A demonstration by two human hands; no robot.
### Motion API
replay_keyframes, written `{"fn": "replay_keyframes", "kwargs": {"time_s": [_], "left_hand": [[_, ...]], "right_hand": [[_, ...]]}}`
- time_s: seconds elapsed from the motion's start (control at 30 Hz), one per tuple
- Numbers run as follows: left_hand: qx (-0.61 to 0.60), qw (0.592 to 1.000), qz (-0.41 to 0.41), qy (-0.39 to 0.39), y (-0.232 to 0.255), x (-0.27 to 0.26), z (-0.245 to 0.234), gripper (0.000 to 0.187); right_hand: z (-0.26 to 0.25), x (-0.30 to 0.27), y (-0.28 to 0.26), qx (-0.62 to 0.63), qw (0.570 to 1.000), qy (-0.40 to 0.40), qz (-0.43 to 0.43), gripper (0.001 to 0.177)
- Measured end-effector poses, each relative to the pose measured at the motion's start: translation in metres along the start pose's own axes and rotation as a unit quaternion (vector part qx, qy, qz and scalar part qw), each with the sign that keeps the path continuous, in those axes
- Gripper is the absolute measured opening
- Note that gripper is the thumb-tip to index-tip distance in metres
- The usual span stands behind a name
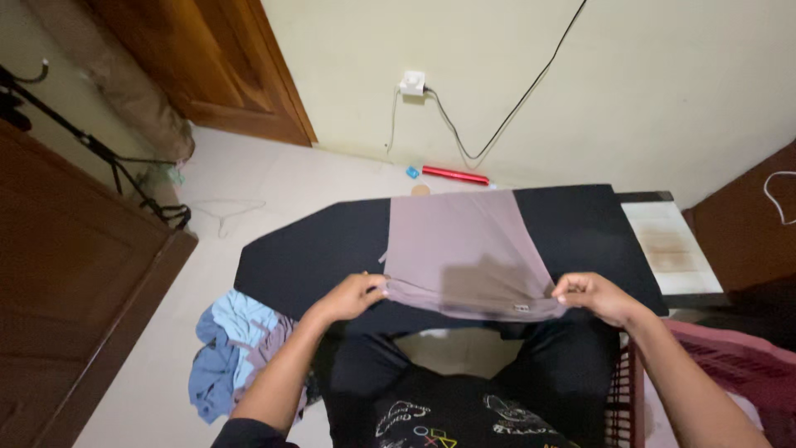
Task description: The person folds several garments one by one on a black table and places each folded item into a pink laundry basket. The person handles a light purple shirt, a mauve top, a lavender top, and a light blue shirt, smoothing and folding each before stacking them in the basket.
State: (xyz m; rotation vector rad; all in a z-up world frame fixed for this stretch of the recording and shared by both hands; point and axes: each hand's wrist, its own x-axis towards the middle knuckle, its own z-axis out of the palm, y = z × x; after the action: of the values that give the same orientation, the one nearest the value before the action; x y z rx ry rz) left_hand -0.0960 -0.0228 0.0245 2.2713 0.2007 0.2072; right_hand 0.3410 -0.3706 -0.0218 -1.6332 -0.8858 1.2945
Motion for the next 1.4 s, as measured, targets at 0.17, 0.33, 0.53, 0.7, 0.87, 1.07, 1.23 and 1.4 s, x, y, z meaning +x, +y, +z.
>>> {"fn": "replay_keyframes", "kwargs": {"time_s": [0.17, 0.33, 0.53, 0.7, 0.87, 1.07, 1.23, 1.4], "left_hand": [[0.012, 0.971, -0.082, -0.223, 0.026, -0.023, 0.026, 0.029], [-0.25, 0.878, -0.144, -0.381, 0.034, -0.017, 0.036, 0.021], [-0.336, 0.87, -0.075, -0.352, -0.019, 0.031, 0.04, 0.017], [-0.538, 0.82, -0.045, -0.188, -0.053, 0.093, 0.004, 0.021], [-0.627, 0.761, -0.154, 0.064, -0.081, 0.146, -0.021, 0.064], [-0.499, 0.786, -0.366, 0.013, -0.148, 0.129, 0.05, 0.087], [-0.339, 0.866, -0.366, -0.034, -0.168, 0.119, 0.07, 0.062], [-0.258, 0.907, -0.333, -0.019, -0.161, 0.104, 0.081, 0.036]], "right_hand": [[0.005, -0.052, 0.012, -0.043, 0.984, -0.139, 0.106, 0.008], [0.011, -0.08, -0.019, 0.021, 0.953, -0.299, 0.045, 0.016], [0.006, -0.033, -0.04, 0.13, 0.935, -0.328, -0.041, 0.022], [-0.032, 0.045, -0.067, 0.204, 0.934, -0.26, -0.138, 0.018], [-0.045, 0.113, -0.094, 0.438, 0.856, 0.098, -0.255, 0.039], [0.015, 0.141, -0.035, 0.128, 0.966, 0.191, 0.118, 0.054], [0.023, 0.137, 0.003, -0.055, 0.976, 0.192, 0.087, 0.044], [0.033, 0.115, 0.02, -0.101, 0.956, 0.266, 0.077, 0.035]]}}
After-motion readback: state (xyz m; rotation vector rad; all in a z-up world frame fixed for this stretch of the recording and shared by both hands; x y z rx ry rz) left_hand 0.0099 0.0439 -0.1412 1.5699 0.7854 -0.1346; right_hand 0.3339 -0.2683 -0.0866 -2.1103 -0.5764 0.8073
